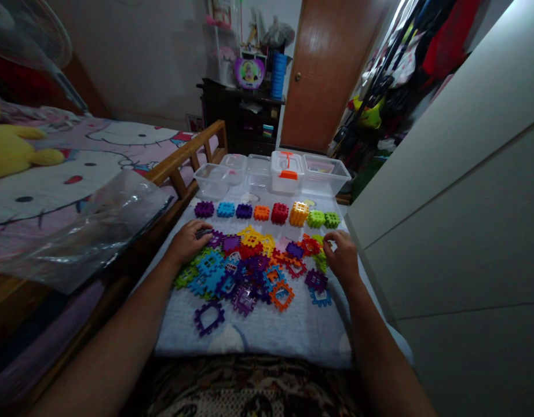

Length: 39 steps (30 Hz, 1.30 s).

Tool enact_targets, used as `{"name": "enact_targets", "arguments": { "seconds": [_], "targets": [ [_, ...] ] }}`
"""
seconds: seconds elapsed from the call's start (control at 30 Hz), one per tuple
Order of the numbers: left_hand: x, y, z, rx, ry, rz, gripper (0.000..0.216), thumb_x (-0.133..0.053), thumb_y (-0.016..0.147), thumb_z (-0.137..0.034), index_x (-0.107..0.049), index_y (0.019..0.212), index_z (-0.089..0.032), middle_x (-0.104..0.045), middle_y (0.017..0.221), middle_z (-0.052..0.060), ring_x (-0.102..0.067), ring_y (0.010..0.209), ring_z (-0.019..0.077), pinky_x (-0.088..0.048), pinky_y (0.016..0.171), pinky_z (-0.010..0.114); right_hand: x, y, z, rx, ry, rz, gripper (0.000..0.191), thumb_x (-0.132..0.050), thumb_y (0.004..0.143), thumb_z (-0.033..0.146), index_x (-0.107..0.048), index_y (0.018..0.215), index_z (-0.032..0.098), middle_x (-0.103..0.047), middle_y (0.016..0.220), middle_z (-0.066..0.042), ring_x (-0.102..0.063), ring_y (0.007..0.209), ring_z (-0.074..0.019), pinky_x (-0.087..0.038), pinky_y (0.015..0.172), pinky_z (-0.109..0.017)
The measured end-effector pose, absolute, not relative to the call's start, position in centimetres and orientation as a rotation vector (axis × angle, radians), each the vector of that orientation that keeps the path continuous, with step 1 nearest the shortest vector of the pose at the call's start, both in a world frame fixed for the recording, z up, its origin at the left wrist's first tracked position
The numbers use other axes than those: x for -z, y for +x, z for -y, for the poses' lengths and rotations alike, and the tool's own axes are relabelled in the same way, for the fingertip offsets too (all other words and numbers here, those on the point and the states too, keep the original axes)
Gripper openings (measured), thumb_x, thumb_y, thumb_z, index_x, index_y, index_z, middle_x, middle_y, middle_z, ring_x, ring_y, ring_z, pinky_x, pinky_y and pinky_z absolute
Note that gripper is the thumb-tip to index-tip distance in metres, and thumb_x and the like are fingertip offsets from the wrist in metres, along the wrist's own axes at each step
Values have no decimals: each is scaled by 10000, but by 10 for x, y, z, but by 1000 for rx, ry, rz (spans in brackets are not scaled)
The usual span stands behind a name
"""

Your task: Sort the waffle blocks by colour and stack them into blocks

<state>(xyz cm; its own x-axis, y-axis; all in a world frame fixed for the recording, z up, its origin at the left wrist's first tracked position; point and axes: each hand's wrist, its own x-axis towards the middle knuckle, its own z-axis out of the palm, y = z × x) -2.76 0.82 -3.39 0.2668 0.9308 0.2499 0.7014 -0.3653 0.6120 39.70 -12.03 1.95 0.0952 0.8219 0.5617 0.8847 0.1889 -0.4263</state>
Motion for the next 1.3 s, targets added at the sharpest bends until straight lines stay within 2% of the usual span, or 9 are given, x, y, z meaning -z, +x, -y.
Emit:
{"name": "enact_targets", "arguments": {
  "seconds": [0.13, 0.23, 0.37, 0.47, 0.67, 0.93, 1.07, 1.3],
  "targets": [
    [33, -27, -8, -823, 2153, -1488, 389, -557, 797, -515, -682, 981, -196, -648, 1083, 82, -611, 1035, 268, -477, 988, 394, -11, 395, 126, 6, -1694, 1832, 87, -560, 838, 201, -562, 756, 229, -619, 829, -66, -563, 868, -241, -451, 818, -373],
    [33, -27, -8, -822, 2154, -1482, 395, -561, 795, -521, -681, 981, -194, -647, 1082, 86, -608, 1043, 269, -469, 1000, 401, -7, 399, 133, -168, -1732, 1882, 38, -600, 829, 251, -608, 854, 224, -647, 893, -72, -587, 885, -242, -465, 818, -368],
    [35, -28, -9, -833, 2165, -1472, 385, -562, 795, -526, -677, 972, -204, -652, 1073, 78, -605, 1047, 267, -460, 1021, 409, -4, 408, 135, -74, -1882, 1875, 321, -671, 783, 308, -649, 1085, 202, -649, 1119, -122, -564, 1064, -300, -436, 913, -430],
    [36, -28, -10, -823, 2172, -1470, 399, -560, 796, -533, -680, 971, -195, -649, 1079, 87, -608, 1048, 274, -458, 1029, 422, -2, 409, 132, -31, -2056, 1952, 494, -743, 735, 368, -650, 1192, 205, -614, 1214, -141, -526, 1113, -335, -411, 912, -450],
    [36, -29, -10, -814, 2189, -1471, 412, -552, 795, -540, -686, 966, -189, -641, 1080, 93, -608, 1061, 288, -462, 1024, 431, 2, 403, 126, -119, -2202, 1941, 451, -753, 736, 327, -677, 1166, 216, -613, 1177, -120, -529, 1084, -311, -413, 878, -410],
    [36, -28, -9, -840, 2170, -1471, 369, -560, 791, -526, -674, 936, -206, -653, 1062, 85, -607, 1031, 271, -463, 1029, 423, -17, 434, 101, -189, -1875, 1897, 453, -710, 755, 279, -609, 1194, 227, -614, 1214, -97, -562, 1140, -282, -423, 983, -429],
    [35, -28, -8, -837, 2174, -1468, 363, -558, 791, -521, -671, 935, -208, -659, 1061, 83, -610, 1026, 270, -462, 1029, 419, -36, 451, 56, -97, -1952, 1883, 516, -721, 734, 233, -609, 1238, 219, -592, 1283, -114, -539, 1189, -302, -400, 1022, -442],
    [37, -28, -8, -856, 2171, -1468, 361, -562, 791, -522, -667, 942, -212, -656, 1067, 80, -611, 1034, 268, -471, 1009, 413, -44, 458, 3, -145, -2102, 2046, 515, -761, 708, 221, -660, 1213, 227, -629, 1212, -91, -562, 1090, -278, -443, 943, -375]
  ]
}}
